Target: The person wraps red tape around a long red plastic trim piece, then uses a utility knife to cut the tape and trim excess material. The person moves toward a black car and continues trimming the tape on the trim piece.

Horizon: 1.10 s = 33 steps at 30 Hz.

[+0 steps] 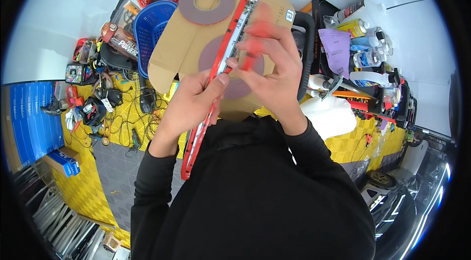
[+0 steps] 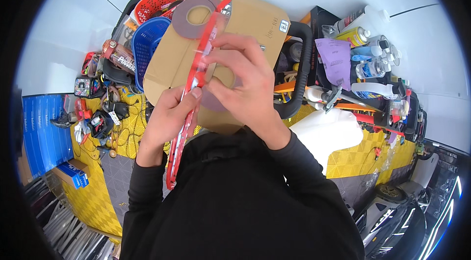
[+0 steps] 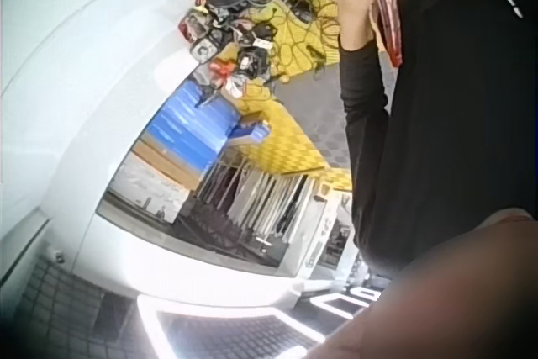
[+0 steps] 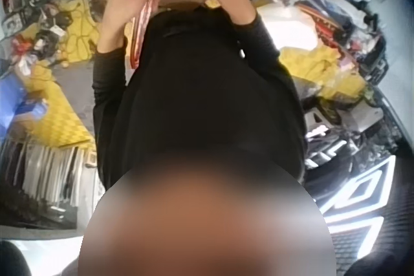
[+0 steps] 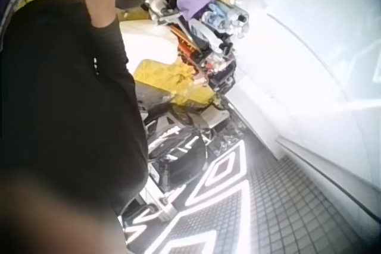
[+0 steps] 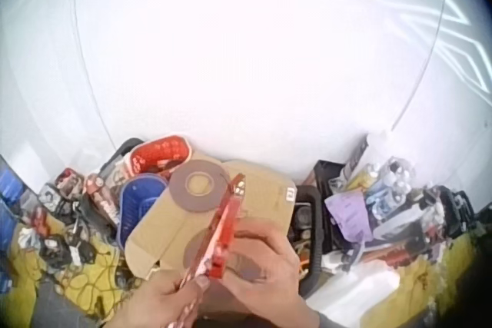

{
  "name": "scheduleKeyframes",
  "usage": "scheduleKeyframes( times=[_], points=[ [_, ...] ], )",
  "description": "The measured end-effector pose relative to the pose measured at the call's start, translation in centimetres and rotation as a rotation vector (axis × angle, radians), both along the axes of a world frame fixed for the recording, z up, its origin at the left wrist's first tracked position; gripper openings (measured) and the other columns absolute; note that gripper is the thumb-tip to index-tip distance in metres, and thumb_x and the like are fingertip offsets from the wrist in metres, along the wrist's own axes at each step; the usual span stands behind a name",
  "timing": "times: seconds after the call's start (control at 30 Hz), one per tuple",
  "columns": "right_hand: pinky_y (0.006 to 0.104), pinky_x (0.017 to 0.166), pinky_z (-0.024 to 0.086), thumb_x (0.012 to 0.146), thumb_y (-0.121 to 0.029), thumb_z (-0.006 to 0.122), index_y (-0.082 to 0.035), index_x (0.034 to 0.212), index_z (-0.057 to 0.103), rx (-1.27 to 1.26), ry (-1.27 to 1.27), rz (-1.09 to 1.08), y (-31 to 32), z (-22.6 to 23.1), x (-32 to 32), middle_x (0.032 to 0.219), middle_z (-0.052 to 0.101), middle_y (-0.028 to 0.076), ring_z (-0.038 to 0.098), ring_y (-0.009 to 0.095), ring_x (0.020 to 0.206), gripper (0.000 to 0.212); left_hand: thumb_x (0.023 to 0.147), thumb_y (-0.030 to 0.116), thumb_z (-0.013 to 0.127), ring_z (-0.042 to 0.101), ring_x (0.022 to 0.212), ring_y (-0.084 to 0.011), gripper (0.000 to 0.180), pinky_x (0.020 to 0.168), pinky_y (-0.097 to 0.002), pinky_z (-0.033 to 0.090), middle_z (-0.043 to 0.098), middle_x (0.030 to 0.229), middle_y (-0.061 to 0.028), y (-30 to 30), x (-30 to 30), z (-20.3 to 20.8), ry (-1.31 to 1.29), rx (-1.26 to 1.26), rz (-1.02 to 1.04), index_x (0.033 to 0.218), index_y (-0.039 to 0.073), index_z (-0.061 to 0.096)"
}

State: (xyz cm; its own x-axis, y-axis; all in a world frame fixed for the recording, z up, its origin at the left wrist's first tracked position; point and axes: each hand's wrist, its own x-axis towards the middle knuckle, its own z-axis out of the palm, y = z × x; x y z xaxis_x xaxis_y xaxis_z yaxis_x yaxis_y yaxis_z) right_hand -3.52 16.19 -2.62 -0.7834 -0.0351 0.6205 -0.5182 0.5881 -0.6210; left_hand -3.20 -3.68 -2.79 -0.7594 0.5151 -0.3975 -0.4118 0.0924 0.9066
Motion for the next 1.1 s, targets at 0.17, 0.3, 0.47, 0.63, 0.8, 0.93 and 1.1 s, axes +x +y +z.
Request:
scheduleKeyframes(
  times=[0.17, 0.3, 0.47, 0.63, 0.8, 0.93, 1.1],
  points=[
    [0.0317, 0.077, 0.057, 0.073, -0.002, 0.087, -0.005, 0.087, 0.071, -0.185, -0.029, 0.058, 0.1, 0.4, -0.4, 0.108, 0.074, 0.004, 0.069, 0.019, 0.092, 0.022, 0.111, 0.028, 0.052, 0.053, 0.04, -0.0098, 0.039, 0.043, -0.0241, 0.04, 0.057, 0.054, -0.0019, -0.2, 0.9, 1.3, 0.021, -0.039, 0.009, 0.08, 0.005, 0.053],
    [0.0271, 0.073, 0.056, 0.079, 0.003, 0.085, -0.003, 0.097, 0.066, -0.56, -0.325, 0.177, -0.8, 1.5, 0.2, 0.102, 0.078, 0.006, 0.068, 0.012, 0.076, 0.026, 0.111, 0.029, 0.052, 0.053, 0.039, -0.01, 0.039, 0.042, -0.0239, 0.04, 0.056, 0.053, -0.0016, -0.3, 1.4, 1.8, -0.011, -0.01, 0.012, 0.08, 0.006, 0.053],
    [0.0231, 0.062, 0.051, 0.086, 0.007, 0.078, 0.0, 0.109, 0.06, -0.693, -0.22, 0.445, -1.1, 1.0, -0.8, 0.103, 0.079, 0.008, 0.065, 0.005, 0.069, 0.03, 0.111, 0.029, 0.052, 0.052, 0.038, -0.0105, 0.039, 0.041, -0.0238, 0.039, 0.056, 0.054, -0.0021, -0.3, 2.1, 1.4, -0.053, 0.008, -0.003, 0.08, 0.006, 0.053],
    [0.0245, 0.062, 0.053, 0.089, 0.006, 0.076, -0.003, 0.107, 0.052, -0.338, -0.155, 0.263, -0.6, 1.9, -0.7, 0.099, 0.079, 0.01, 0.072, 0.01, 0.076, 0.031, 0.111, 0.03, 0.051, 0.052, 0.037, -0.0112, 0.04, 0.04, -0.0242, 0.037, 0.055, 0.053, -0.0034, -0.1, 2.6, 2.3, -0.061, 0.026, 0.022, 0.08, 0.005, 0.053],
    [0.0242, 0.062, 0.054, 0.088, 0.008, 0.077, -0.009, 0.099, 0.041, -0.193, -0.137, 0.194, -1.6, 3.4, 0.0, 0.099, 0.077, 0.018, 0.07, 0.013, 0.077, 0.041, 0.111, 0.031, 0.052, 0.053, 0.038, -0.0116, 0.041, 0.04, -0.0249, 0.037, 0.054, 0.052, -0.0029, -0.1, 2.6, 2.2, -0.051, 0.021, 0.022, 0.079, 0.005, 0.052],
    [0.0231, 0.061, 0.051, 0.09, 0.006, 0.076, -0.004, 0.112, 0.047, -0.422, -0.311, 0.449, -0.7, 3.7, -0.5, 0.094, 0.075, 0.013, 0.064, 0.012, 0.071, 0.037, 0.109, 0.033, 0.056, 0.055, 0.041, -0.0116, 0.042, 0.042, -0.0265, 0.038, 0.053, 0.054, -0.0011, -0.5, 2.5, 2.3, -0.087, -0.022, 0.005, 0.077, 0.005, 0.052],
    [0.0251, 0.069, 0.053, 0.092, 0.0, 0.077, 0.0, 0.146, 0.051, -0.729, -0.588, 0.635, 0.3, 3.9, -0.1, 0.095, 0.067, 0.01, 0.062, 0.013, 0.078, 0.059, 0.108, 0.032, 0.057, 0.055, 0.041, -0.0119, 0.043, 0.042, -0.0267, 0.039, 0.053, 0.054, -0.0016, -0.4, 2.6, 2.3, -0.148, -0.031, 0.003, 0.076, 0.004, 0.053]
  ],
)
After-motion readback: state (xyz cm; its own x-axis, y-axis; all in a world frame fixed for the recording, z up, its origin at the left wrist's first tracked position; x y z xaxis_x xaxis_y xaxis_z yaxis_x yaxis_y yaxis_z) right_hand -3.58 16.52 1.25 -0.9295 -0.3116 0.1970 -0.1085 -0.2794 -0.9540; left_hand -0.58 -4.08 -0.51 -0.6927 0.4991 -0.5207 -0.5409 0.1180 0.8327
